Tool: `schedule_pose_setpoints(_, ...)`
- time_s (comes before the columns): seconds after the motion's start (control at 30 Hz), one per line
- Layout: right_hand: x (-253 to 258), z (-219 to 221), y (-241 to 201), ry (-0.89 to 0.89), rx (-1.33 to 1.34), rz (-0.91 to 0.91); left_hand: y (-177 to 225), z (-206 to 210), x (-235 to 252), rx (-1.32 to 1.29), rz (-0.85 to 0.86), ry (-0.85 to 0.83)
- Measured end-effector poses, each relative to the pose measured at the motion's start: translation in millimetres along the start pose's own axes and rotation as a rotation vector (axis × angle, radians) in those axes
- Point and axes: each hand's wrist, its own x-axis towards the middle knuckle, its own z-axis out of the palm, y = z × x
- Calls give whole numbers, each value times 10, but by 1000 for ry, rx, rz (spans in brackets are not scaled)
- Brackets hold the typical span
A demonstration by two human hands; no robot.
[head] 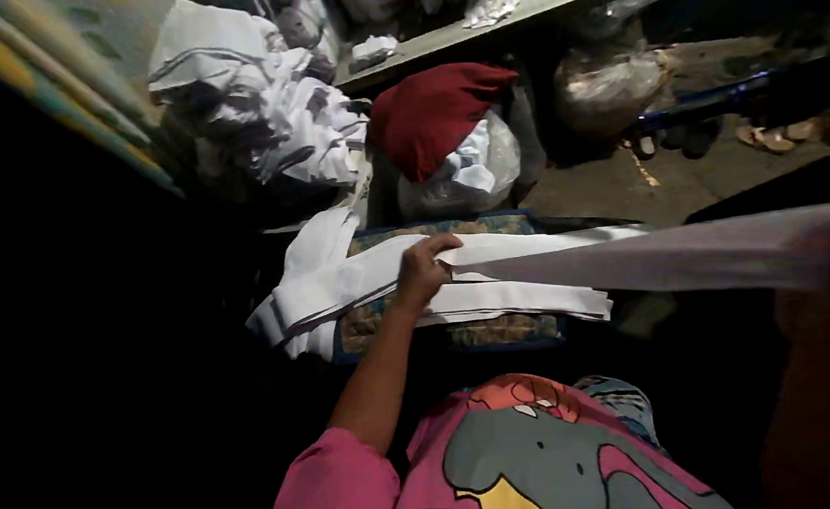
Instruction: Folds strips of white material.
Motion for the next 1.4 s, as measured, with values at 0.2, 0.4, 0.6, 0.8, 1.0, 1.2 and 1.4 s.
schedule_pose_setpoints(0.2, 55, 36, 705, 61, -111, 511, -97, 119, 184, -634, -478, 32)
schedule_pose_setpoints(0.4, -126, 155, 1344, -50, -411, 782, -211, 648, 342, -197, -642, 123)
schedule_pose_setpoints(0.6, -161, 215, 1626, -305, -797, 727, -248, 825, 278, 322, -488, 94)
schedule_pose_setpoints(0.8, -239, 224, 1860, -419, -974, 639, -363, 1025, 246, 679, -483, -55)
schedule_pose_setpoints(1.0, -273, 238, 1958, -433, -1041, 543, -380, 1066, 270, 800, -390, -109)
schedule_pose_setpoints(1.2, -297, 232, 2035, -387, -1082, 401, -448, 1091, 235, 916, -315, 12)
schedule_pose_setpoints(1.4, -340, 264, 2114, -378, -1101, 365, -467, 1096, 235, 928, -410, -12)
